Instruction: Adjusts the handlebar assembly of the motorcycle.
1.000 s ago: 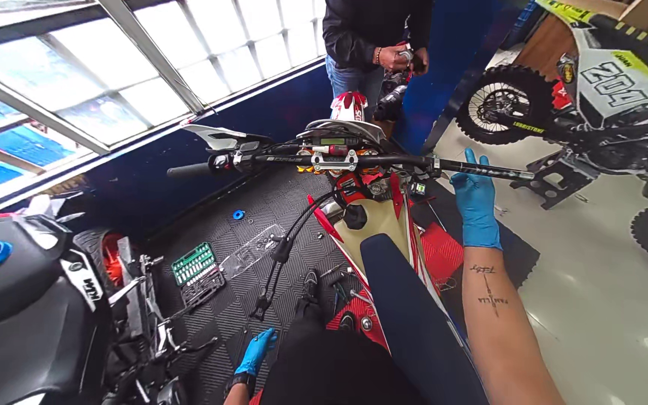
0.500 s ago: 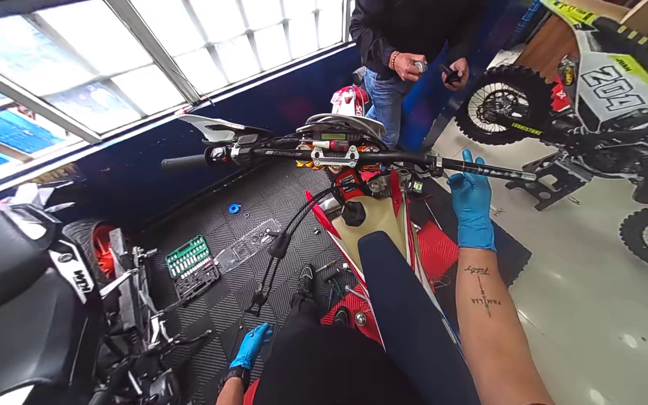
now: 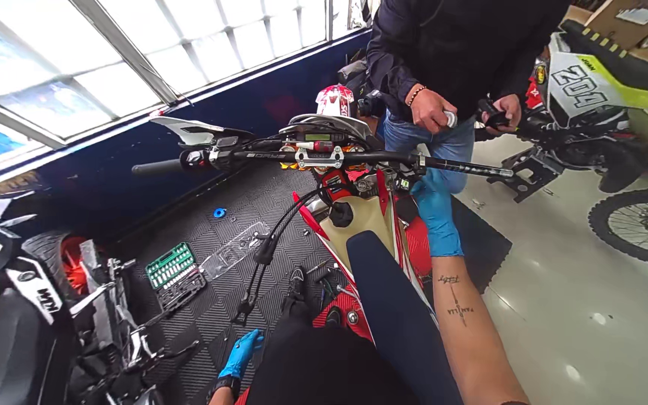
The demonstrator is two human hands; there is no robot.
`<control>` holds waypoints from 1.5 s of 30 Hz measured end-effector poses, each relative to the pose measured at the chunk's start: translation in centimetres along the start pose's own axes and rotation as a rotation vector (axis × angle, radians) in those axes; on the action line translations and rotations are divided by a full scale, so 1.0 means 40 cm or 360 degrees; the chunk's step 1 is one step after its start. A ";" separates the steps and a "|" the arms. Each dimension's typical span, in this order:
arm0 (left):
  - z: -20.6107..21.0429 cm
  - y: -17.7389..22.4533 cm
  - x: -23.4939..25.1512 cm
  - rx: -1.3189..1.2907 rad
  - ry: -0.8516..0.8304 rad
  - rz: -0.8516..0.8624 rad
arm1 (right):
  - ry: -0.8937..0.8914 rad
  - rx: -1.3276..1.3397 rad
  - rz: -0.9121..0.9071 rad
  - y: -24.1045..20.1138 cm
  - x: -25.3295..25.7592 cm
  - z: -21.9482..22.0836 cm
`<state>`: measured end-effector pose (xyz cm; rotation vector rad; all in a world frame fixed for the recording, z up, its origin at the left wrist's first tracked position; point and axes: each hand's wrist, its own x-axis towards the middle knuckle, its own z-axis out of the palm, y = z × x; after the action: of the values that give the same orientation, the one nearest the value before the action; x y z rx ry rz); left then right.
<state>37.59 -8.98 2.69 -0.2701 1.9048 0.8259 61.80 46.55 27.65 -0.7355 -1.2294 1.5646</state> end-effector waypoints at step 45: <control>0.147 0.576 -0.504 0.0101 -0.1390 0.1463 | 0.0080 0.1052 -0.0297 -0.099 -0.326 0.112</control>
<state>39.40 8.59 28.40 0.9400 1.1412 1.1965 63.57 32.82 31.42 -0.2207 -0.6488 1.6442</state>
